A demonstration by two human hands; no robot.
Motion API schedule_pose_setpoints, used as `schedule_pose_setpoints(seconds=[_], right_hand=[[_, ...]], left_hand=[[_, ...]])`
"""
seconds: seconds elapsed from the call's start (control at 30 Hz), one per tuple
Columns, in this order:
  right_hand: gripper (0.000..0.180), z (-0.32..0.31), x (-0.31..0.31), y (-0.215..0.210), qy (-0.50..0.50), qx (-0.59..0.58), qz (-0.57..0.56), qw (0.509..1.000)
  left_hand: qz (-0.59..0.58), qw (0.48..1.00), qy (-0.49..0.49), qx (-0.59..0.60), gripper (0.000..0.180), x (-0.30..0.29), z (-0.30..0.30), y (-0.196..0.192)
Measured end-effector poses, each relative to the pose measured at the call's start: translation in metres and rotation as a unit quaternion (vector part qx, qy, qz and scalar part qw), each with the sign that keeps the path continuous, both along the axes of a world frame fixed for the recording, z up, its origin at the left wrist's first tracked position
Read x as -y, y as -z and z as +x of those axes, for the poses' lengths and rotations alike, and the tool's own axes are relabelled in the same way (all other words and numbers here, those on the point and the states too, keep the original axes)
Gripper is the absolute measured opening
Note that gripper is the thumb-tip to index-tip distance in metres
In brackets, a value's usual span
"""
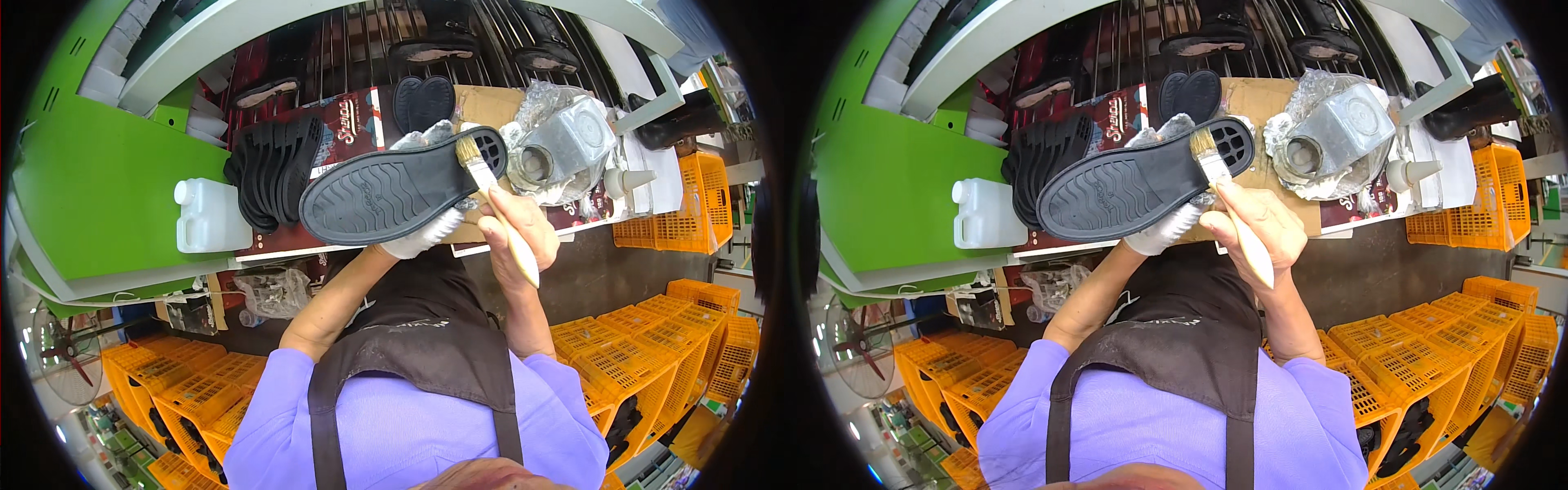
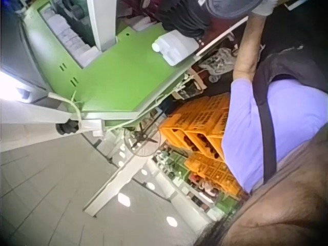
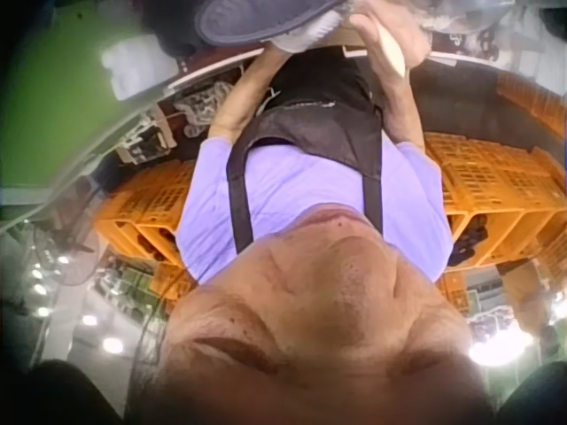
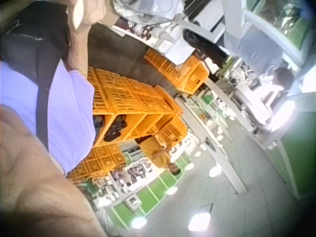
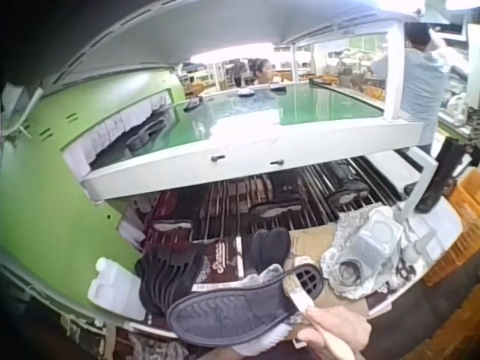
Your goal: The person applies a liquid substance to the soles of black sandals using a brush. They repeatedly dip the brush into a container and coat the textured surface of each sandal sole before placing it aside.
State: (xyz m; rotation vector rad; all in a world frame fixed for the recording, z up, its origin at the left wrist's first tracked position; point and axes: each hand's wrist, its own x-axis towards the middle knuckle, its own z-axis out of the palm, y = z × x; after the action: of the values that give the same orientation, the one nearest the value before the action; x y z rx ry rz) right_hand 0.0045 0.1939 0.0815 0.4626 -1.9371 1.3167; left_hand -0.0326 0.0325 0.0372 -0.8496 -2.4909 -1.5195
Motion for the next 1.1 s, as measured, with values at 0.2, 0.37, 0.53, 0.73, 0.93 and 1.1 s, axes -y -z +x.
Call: schedule_pose_setpoints(seconds=[0.2,0.37,0.53,0.73,0.93,1.1], right_hand=[[0.033,0.002,0.008,-0.001,-0.016,0.006,0.003,1.000],[0.032,0.006,0.016,-0.001,-0.025,0.011,0.008,1.000],[0.031,0.008,0.022,0.000,-0.040,0.017,0.016,0.999],[0.029,0.009,0.033,0.000,-0.055,-0.014,0.026,0.998],[0.028,0.010,0.039,-0.001,-0.083,-0.021,0.034,0.996],[0.027,0.011,0.044,-0.002,-0.097,-0.005,0.017,0.995]], left_hand=[[0.097,0.994,0.028,-0.041,0.052,-0.008,-0.003,-0.018],[0.024,0.996,0.045,-0.068,0.062,-0.002,-0.008,-0.014],[0.019,0.991,-0.011,-0.132,0.067,0.000,-0.006,-0.004],[0.288,0.924,0.069,0.240,0.071,-0.002,-0.005,0.013],[0.444,0.814,0.166,0.336,0.061,-0.003,-0.008,0.027],[0.369,0.848,0.182,0.335,0.052,-0.001,-0.008,0.035]])
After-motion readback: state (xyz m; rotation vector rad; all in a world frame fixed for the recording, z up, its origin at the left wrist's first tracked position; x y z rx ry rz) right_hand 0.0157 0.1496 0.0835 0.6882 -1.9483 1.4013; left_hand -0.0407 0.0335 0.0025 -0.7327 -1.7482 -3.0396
